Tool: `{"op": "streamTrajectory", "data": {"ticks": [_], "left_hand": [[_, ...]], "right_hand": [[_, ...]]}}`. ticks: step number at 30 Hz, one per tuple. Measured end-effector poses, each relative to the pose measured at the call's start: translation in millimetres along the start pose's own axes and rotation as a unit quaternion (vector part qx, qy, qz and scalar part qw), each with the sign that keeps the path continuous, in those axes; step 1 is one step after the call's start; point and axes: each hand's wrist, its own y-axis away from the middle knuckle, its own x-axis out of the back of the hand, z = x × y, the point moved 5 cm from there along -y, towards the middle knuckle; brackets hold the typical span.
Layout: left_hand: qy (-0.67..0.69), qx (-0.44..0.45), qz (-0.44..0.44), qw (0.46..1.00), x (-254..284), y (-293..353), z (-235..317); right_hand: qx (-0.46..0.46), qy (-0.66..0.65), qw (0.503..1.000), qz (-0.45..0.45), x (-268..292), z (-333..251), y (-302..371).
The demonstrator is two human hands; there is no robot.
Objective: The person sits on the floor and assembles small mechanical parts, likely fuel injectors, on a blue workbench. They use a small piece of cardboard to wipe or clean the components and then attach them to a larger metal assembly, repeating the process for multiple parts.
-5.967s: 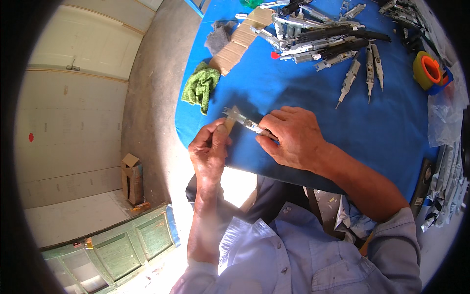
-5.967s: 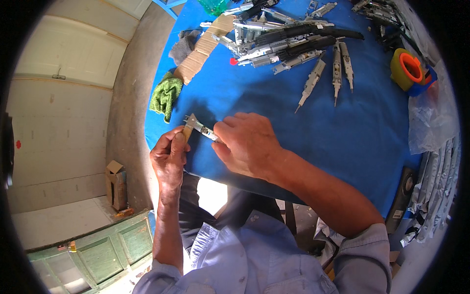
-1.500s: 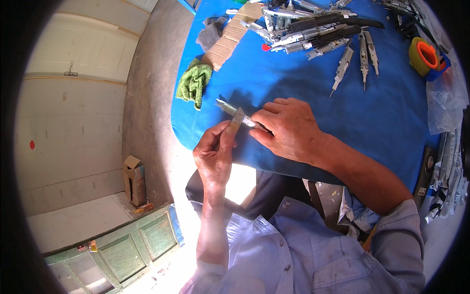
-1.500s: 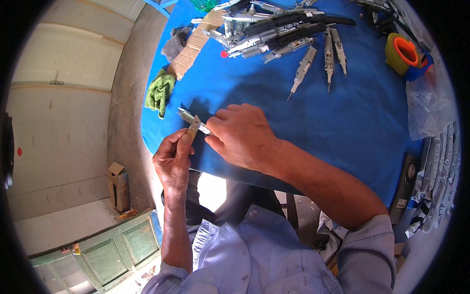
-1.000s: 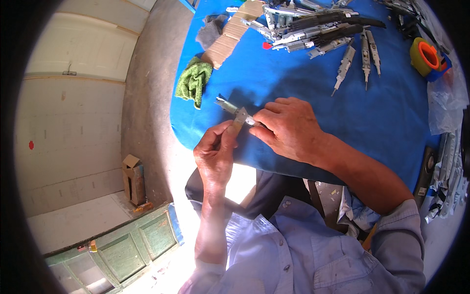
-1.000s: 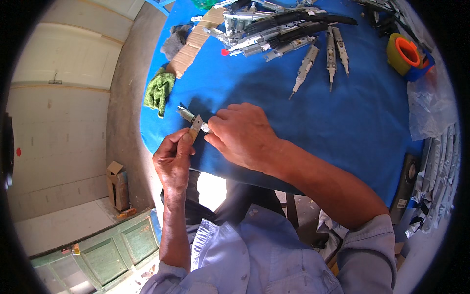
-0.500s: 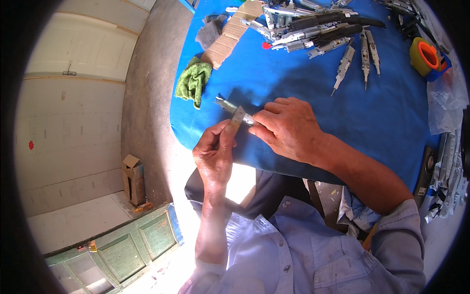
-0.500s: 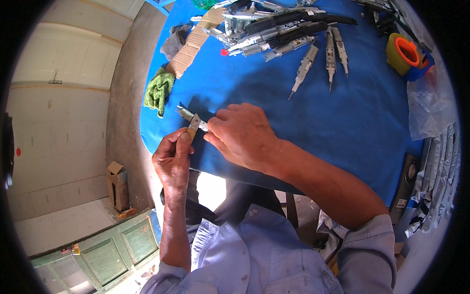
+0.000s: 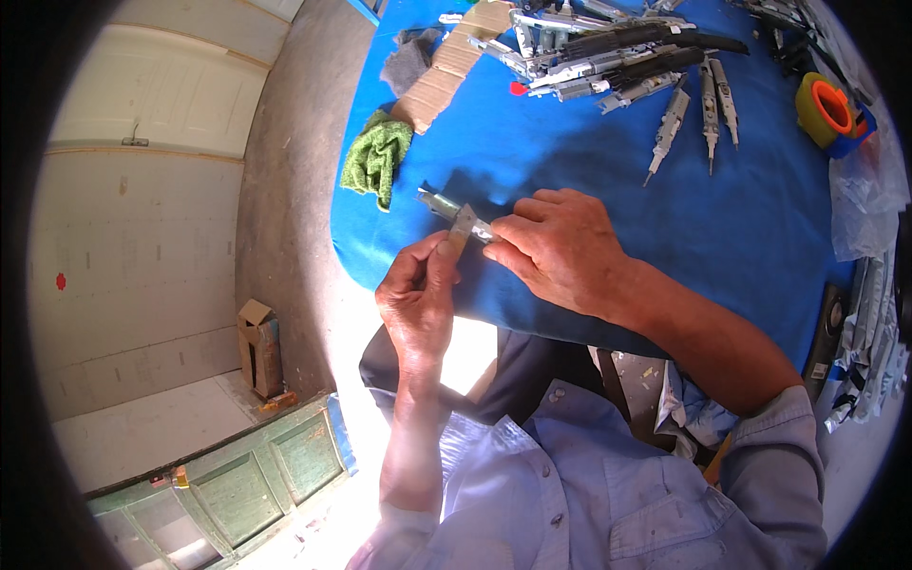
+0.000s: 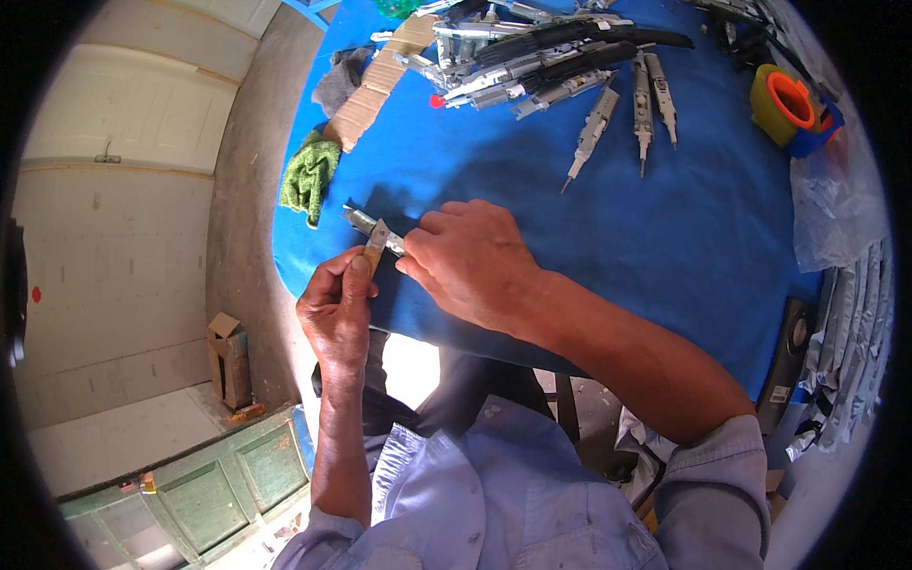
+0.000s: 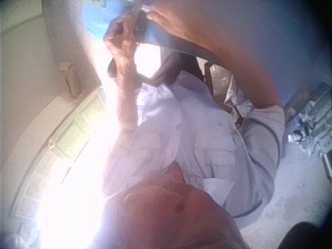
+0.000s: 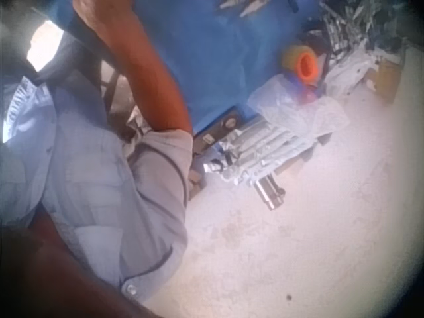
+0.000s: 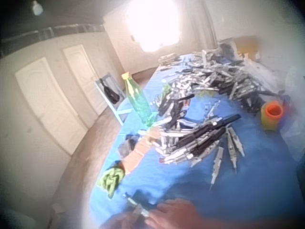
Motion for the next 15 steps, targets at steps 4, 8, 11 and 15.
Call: {"op": "streamTrajectory", "data": {"ticks": [4, 8, 11, 15], "left_hand": [[0.009, 0.004, 0.011, 1.0, 0.5, 0.3, -0.5], [0.006, -0.009, 0.008, 1.0, 1.0, -0.5, -0.7], [0.011, -0.014, 0.012, 1.0, 1.0, 1.9, 0.0], [0.009, -0.019, 0.01, 1.0, 1.4, 2.1, -1.5]], "right_hand": [[-0.003, 0.003, 1.0, -0.006, -0.4, 0.5, 0.4], [0.0, 0.003, 1.0, -0.005, 0.2, -0.1, -0.1], [-0.001, 0.002, 1.0, -0.007, 0.8, 0.1, 0.1], [-0.003, 0.001, 1.0, -0.008, 0.5, 0.2, 0.0]]}}
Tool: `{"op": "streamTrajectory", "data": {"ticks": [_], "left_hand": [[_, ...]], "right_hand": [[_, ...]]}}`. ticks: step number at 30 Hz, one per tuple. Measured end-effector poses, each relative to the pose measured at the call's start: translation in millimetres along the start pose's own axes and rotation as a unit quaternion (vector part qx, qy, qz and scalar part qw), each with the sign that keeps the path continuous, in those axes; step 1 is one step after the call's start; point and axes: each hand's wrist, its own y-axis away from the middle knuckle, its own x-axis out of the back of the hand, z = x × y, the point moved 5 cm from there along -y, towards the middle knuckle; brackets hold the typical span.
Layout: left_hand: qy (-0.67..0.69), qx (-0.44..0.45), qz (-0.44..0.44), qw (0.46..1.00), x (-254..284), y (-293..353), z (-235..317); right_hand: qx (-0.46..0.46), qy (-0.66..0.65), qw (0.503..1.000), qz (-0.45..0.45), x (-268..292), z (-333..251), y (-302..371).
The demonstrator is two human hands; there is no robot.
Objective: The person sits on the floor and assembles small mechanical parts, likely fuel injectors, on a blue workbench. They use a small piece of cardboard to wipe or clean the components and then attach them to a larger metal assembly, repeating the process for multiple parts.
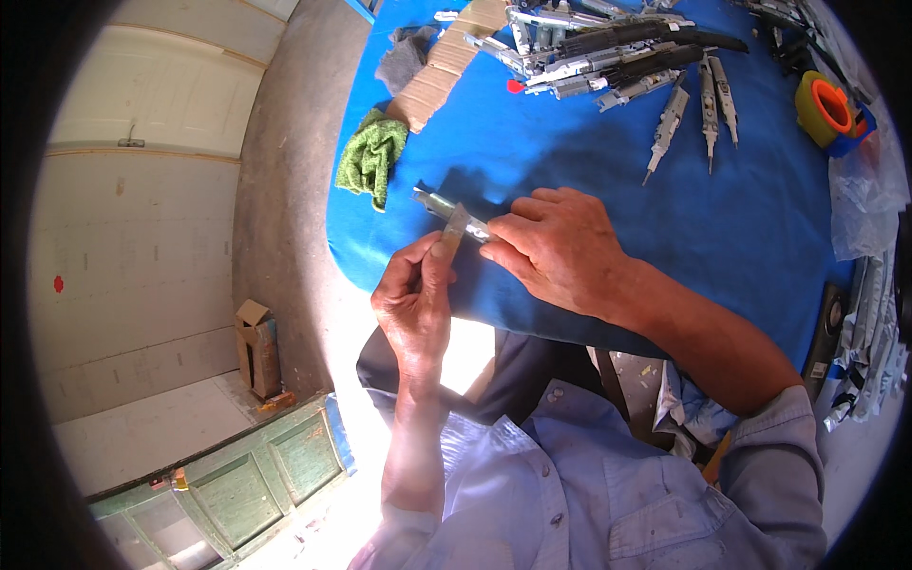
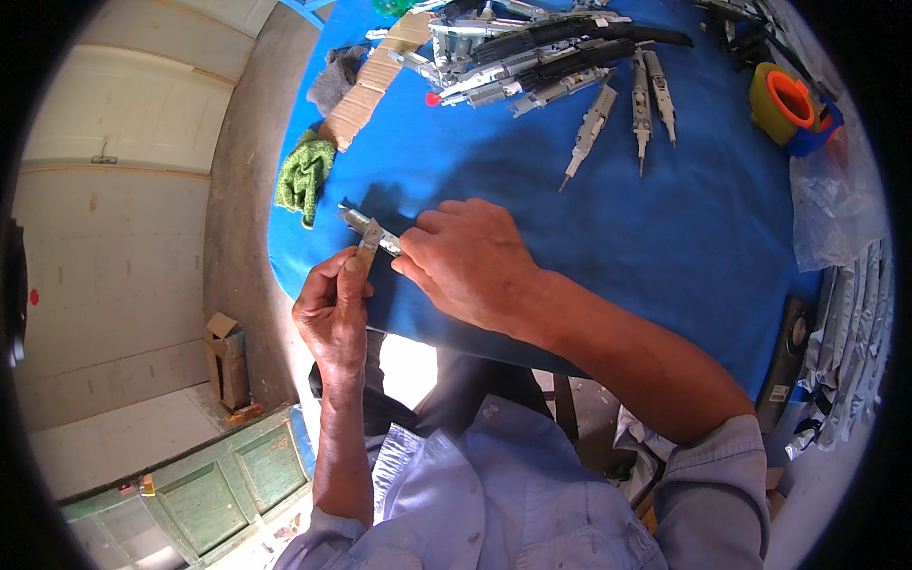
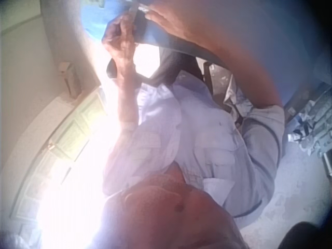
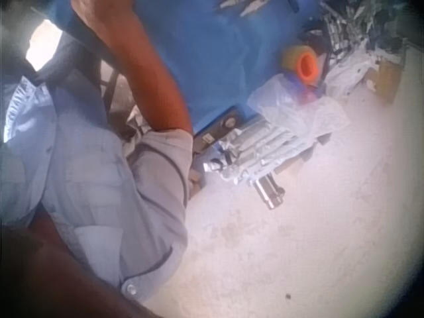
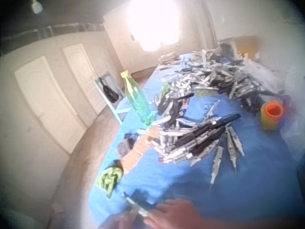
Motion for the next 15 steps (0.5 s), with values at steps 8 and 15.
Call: {"op": "streamTrajectory", "data": {"ticks": [8, 15], "left_hand": [[0.001, 0.003, -0.016, 1.0, -2.1, -0.5, 0.5], [0.005, -0.003, 0.006, 1.0, -1.6, -1.8, 0.2]], "right_hand": [[0.005, 0.005, 1.0, 0.003, 0.1, -1.1, -0.5], [0.003, 0.003, 1.0, 0.006, -0.2, -0.1, 0.2]]}}
